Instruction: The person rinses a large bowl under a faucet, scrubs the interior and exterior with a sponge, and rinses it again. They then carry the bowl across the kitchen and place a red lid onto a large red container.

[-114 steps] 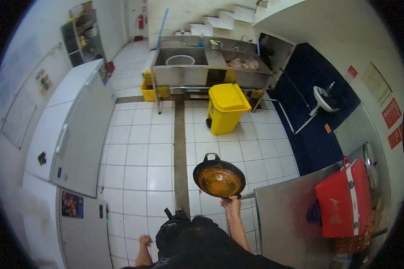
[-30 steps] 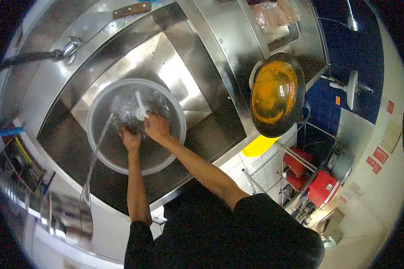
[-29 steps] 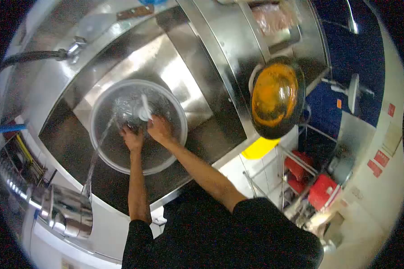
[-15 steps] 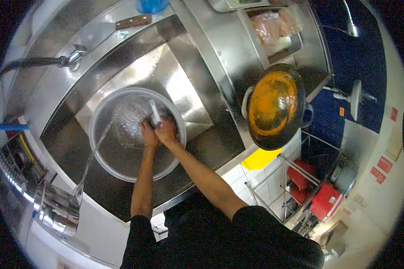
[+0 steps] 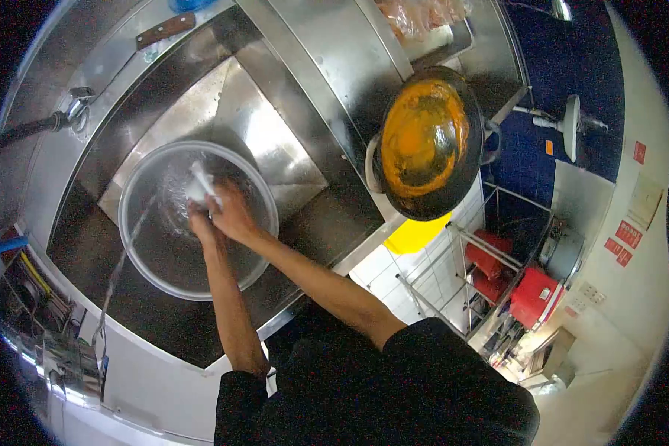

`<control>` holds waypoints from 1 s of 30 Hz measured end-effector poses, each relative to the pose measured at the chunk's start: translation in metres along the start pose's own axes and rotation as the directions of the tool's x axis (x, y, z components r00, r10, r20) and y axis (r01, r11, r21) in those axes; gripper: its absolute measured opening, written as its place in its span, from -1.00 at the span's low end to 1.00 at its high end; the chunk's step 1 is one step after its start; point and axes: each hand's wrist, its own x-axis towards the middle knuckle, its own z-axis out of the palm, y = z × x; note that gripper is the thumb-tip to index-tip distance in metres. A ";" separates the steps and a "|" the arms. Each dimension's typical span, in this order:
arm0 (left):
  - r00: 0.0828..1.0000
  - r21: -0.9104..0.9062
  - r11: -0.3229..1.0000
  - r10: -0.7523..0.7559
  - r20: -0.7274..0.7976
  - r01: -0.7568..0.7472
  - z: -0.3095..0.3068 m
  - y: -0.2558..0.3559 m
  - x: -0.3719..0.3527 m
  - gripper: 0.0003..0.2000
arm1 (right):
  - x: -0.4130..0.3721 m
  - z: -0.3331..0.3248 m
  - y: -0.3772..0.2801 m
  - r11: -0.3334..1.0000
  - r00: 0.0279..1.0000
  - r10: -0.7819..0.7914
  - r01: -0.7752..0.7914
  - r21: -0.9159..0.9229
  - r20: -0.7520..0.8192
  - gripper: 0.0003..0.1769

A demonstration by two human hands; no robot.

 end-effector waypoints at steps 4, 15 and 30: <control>0.972 0.419 0.883 0.143 0.186 -0.210 -0.040 0.023 -0.033 -0.59 | -0.043 -0.044 -0.074 0.964 0.973 -0.232 0.227 -0.135 -0.020 -0.68; 0.166 0.069 0.338 0.267 0.949 -0.939 0.286 0.156 -0.272 -0.83 | -0.127 -0.295 -0.149 0.982 0.570 -0.152 -0.008 -0.190 -0.807 -0.76; 0.761 0.703 0.292 0.268 0.591 -0.649 0.129 0.122 -0.142 -0.83 | -0.146 -0.350 -0.037 0.936 0.483 0.348 -0.221 0.272 -0.804 -0.59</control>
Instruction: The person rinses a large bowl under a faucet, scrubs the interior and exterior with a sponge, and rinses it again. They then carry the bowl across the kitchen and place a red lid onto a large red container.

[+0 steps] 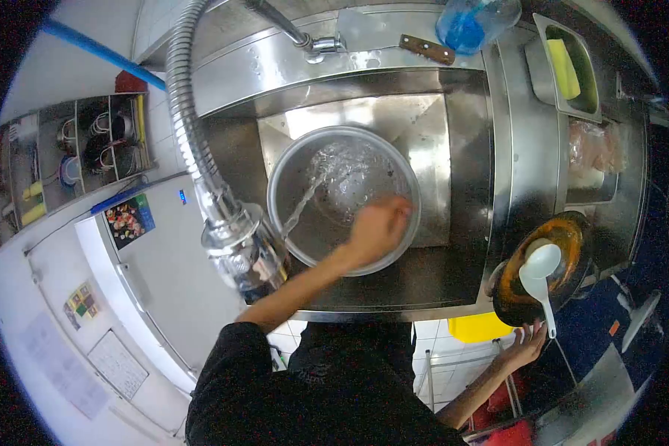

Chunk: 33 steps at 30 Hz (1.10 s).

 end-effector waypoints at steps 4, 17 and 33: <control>0.909 0.650 0.637 0.326 0.260 -0.414 0.025 -0.133 0.055 -0.77 | -0.035 -0.003 0.011 0.936 0.936 -0.296 0.245 -0.251 -0.192 -0.74; 0.834 0.678 0.688 -0.513 0.203 0.258 0.065 -0.279 -0.094 -0.69 | -0.156 0.279 0.115 0.786 0.638 -0.298 0.586 -0.197 0.710 -0.59; 0.839 0.760 0.621 -0.506 0.199 0.195 -0.001 -0.319 -0.092 -0.57 | -0.188 0.248 0.090 0.924 0.616 -0.150 0.366 -0.112 0.774 -0.87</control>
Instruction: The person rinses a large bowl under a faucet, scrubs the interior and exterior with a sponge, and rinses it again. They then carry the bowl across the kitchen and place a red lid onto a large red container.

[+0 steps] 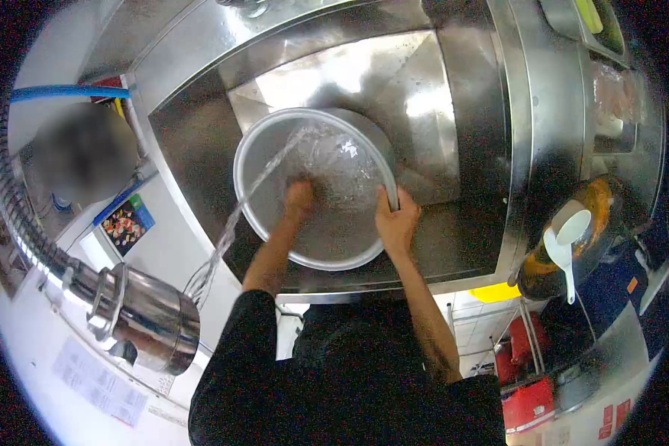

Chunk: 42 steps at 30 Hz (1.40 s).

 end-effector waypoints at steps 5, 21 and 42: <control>0.945 -0.433 0.894 0.236 0.226 -0.119 0.038 0.140 -0.058 -0.53 | -0.006 -0.024 -0.069 0.999 0.994 -0.026 0.024 -0.026 -0.107 -0.67; 0.799 0.618 0.702 0.570 -0.191 -0.353 -0.038 0.020 0.084 -0.44 | 0.044 -0.045 -0.116 0.944 0.967 -0.169 0.215 -0.251 0.192 -0.65; 0.866 0.219 0.927 0.366 -0.340 -0.305 -0.192 0.009 0.059 -0.52 | 0.082 -0.034 -0.037 0.958 0.962 -0.201 0.232 -0.170 0.185 -0.39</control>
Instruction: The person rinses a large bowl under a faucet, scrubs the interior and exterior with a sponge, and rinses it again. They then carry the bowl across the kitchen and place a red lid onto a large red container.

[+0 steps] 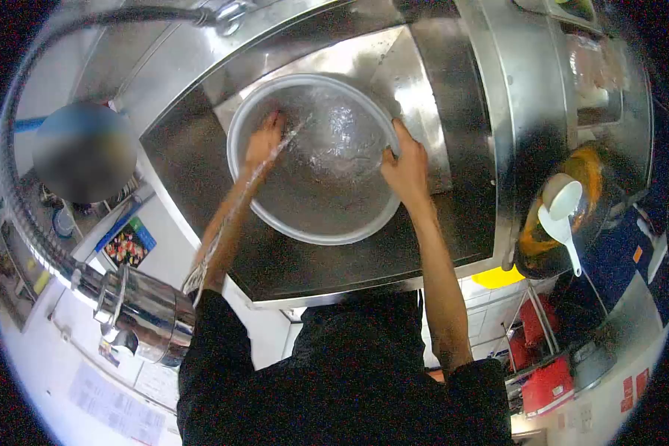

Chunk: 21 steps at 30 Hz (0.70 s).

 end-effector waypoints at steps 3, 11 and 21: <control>0.862 0.113 0.970 -0.243 0.445 0.216 0.095 0.031 -0.060 -0.65 | 0.004 0.008 0.017 0.988 0.991 0.134 -0.135 0.080 0.011 -0.41; 0.906 -0.284 0.925 -0.125 0.405 0.255 0.173 0.204 0.027 -0.50 | -0.018 0.033 0.036 0.981 0.979 0.191 -0.187 0.058 -0.074 -0.63; 0.907 -0.018 0.948 -0.298 0.298 0.318 0.182 0.040 -0.082 -0.48 | -0.017 0.034 0.039 0.993 0.972 0.117 -0.118 0.007 -0.203 -0.67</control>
